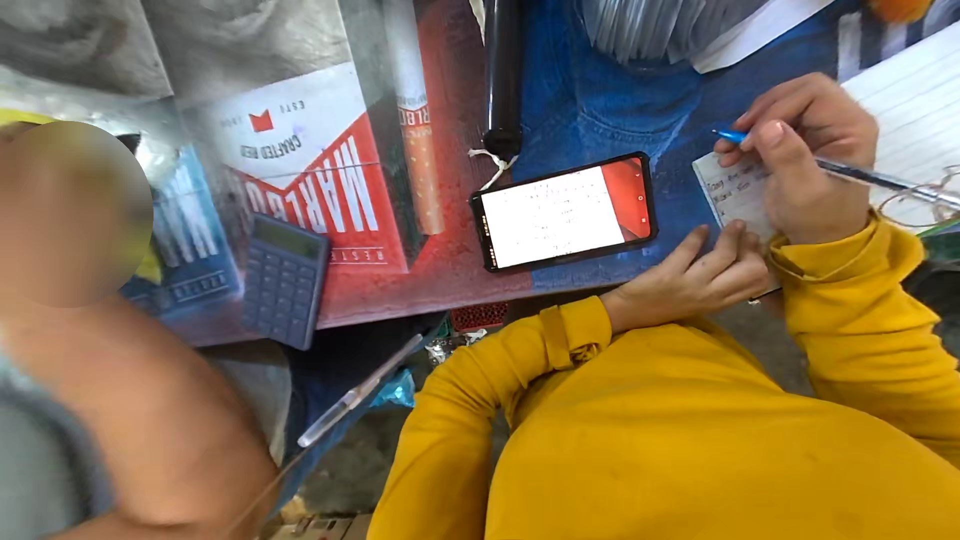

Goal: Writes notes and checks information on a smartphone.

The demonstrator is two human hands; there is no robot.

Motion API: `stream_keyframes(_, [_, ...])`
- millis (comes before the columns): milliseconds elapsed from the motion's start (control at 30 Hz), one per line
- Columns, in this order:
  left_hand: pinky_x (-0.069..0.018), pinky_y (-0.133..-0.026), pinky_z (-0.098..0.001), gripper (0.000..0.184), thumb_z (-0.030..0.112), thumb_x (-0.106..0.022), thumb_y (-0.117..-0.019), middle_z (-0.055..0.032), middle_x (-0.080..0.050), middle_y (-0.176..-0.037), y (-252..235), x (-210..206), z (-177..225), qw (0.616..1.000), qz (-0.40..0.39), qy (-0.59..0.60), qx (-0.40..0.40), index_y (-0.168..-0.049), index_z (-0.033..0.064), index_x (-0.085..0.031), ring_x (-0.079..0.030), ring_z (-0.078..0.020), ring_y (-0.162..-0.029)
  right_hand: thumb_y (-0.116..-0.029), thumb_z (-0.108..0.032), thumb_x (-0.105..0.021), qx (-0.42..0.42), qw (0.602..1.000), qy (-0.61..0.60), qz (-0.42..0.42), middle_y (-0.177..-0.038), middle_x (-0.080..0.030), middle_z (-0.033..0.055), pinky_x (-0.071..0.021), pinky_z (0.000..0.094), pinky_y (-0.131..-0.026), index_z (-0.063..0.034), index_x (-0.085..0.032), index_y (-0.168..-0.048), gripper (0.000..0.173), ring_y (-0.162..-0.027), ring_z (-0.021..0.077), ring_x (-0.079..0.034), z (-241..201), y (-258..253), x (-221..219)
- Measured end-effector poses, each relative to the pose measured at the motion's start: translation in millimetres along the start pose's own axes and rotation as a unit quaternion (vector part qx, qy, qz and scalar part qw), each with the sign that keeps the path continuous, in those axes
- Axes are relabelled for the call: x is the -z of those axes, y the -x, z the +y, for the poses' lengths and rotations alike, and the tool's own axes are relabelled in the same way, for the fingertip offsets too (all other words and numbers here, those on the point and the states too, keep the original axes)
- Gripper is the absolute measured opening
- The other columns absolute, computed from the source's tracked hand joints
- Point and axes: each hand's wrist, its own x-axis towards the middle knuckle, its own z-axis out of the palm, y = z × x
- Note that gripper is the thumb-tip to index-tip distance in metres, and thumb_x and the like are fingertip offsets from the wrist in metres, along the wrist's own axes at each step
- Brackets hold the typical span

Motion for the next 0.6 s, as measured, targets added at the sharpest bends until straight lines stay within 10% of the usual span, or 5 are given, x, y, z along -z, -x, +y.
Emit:
stream_keyframes(367, [-0.0476,-0.099,-0.0441,0.030,-0.003,-0.059,-0.0934,-0.0086,-0.071,-0.120,3.0,-3.9,1.5,0.998,0.007,0.061,0.018,-0.119,0.0073,-0.071,-0.061,-0.0276,-0.124,-0.1052,-0.043,-0.053,0.028,0.991,-0.108,-0.074,-0.083,-0.063,-0.0181,-0.0530,0.0130,-0.059,-0.0264,-0.063,-0.076,0.035,-0.071,-0.0045,-0.062,-0.6,-2.9,5.2])
stream_keyframes(600, [-0.0461,-0.101,-0.0444,0.030,-0.003,-0.055,-0.0951,-0.0110,-0.070,-0.122,2.8,0.7,0.2,0.997,-0.012,0.069,0.022,-0.121,0.0055,-0.069,-0.061,-0.0289,-0.124,-0.1063,-0.021,-0.045,-0.041,0.996,-0.008,0.084,-0.056,-0.048,-0.0210,-0.0399,0.0131,-0.045,-0.0268,-0.047,-0.065,0.042,-0.046,-0.0079,-0.046,-11.3,-0.5,-9.3])
